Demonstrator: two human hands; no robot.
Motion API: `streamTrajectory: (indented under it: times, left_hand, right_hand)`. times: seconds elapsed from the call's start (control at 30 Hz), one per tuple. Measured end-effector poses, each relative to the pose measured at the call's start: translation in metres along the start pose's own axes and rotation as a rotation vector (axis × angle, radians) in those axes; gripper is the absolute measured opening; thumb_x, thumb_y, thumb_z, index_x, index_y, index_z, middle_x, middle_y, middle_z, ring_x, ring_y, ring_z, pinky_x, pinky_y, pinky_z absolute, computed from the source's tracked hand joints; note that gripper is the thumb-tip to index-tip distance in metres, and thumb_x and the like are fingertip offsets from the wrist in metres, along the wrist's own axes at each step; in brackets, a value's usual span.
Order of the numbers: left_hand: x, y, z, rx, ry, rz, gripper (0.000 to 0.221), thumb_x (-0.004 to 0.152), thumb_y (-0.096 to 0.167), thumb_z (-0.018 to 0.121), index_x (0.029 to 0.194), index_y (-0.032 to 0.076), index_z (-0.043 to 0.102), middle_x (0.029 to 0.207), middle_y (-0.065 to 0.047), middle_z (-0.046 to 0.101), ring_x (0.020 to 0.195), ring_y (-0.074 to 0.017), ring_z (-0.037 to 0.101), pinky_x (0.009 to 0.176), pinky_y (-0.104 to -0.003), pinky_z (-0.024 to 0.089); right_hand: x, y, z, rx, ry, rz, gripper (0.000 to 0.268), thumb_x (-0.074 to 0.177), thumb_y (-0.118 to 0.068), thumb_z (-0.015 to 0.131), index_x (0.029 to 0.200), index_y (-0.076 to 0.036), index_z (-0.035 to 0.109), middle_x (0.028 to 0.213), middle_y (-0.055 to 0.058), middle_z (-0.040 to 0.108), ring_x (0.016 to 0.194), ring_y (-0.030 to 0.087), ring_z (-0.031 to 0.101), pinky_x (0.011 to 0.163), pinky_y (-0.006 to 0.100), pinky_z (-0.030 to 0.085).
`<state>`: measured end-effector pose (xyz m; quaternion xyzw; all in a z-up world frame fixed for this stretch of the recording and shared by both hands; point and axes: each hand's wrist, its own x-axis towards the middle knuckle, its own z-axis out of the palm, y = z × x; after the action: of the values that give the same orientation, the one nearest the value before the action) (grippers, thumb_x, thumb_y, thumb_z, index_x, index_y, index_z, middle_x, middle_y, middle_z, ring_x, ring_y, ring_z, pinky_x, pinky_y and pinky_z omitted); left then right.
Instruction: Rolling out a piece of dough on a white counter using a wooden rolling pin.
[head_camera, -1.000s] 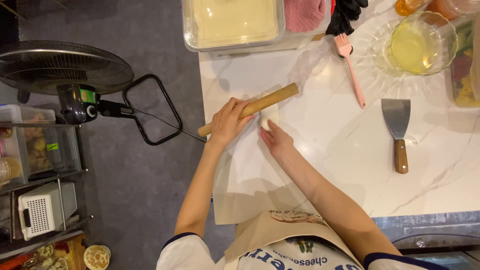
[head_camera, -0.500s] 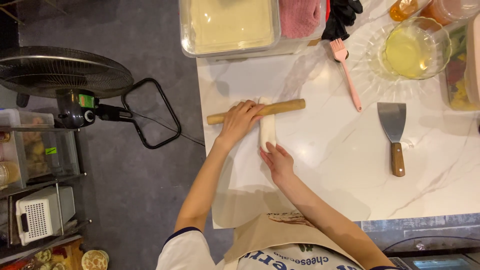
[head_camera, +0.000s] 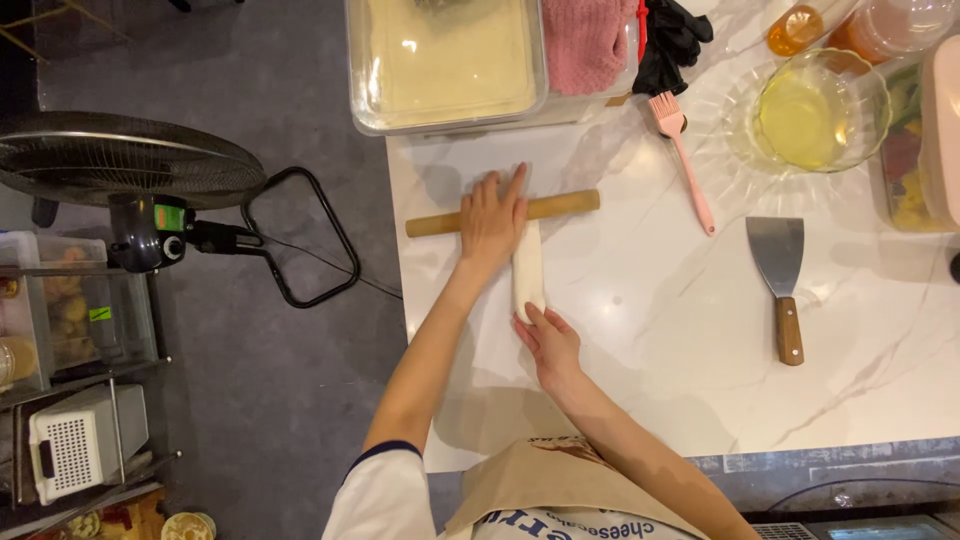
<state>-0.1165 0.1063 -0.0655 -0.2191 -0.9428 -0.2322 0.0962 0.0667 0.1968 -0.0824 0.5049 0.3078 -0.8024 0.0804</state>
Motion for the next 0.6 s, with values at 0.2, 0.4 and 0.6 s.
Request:
streamTrajectory:
  times: [0.2, 0.4, 0.6]
  left_hand:
    - [0.051, -0.032, 0.027, 0.033, 0.040, -0.046, 0.024, 0.105, 0.033, 0.056, 0.112, 0.012, 0.067, 0.092, -0.013, 0.071, 0.071, -0.0360, 0.069, 0.062, -0.049, 0.054]
    - [0.039, -0.014, -0.006, 0.046, 0.113, -0.061, 0.033, 0.106, 0.037, 0.054, 0.086, 0.013, 0.064, 0.071, -0.011, 0.067, 0.060, -0.0359, 0.067, 0.053, -0.049, 0.052]
    - [-0.014, -0.004, 0.013, 0.003, 0.090, -0.017, 0.033, 0.107, 0.035, 0.058, 0.086, 0.009, 0.060, 0.072, -0.011, 0.066, 0.060, -0.0322, 0.068, 0.053, -0.043, 0.053]
  right_hand:
    - [-0.002, -0.001, 0.001, -0.015, -0.007, 0.005, 0.038, 0.090, -0.008, 0.074, 0.120, 0.004, 0.055, 0.110, 0.015, 0.069, 0.100, 0.025, 0.073, 0.094, 0.033, 0.062]
    - [-0.004, -0.002, 0.002, -0.024, -0.021, 0.008, 0.034, 0.091, -0.009, 0.073, 0.120, 0.004, 0.058, 0.109, 0.013, 0.070, 0.100, 0.024, 0.072, 0.094, 0.033, 0.061]
    - [-0.004, 0.000, -0.001, -0.002, -0.048, -0.007, 0.036, 0.091, -0.009, 0.072, 0.121, 0.005, 0.057, 0.112, 0.013, 0.069, 0.103, 0.024, 0.071, 0.095, 0.034, 0.061]
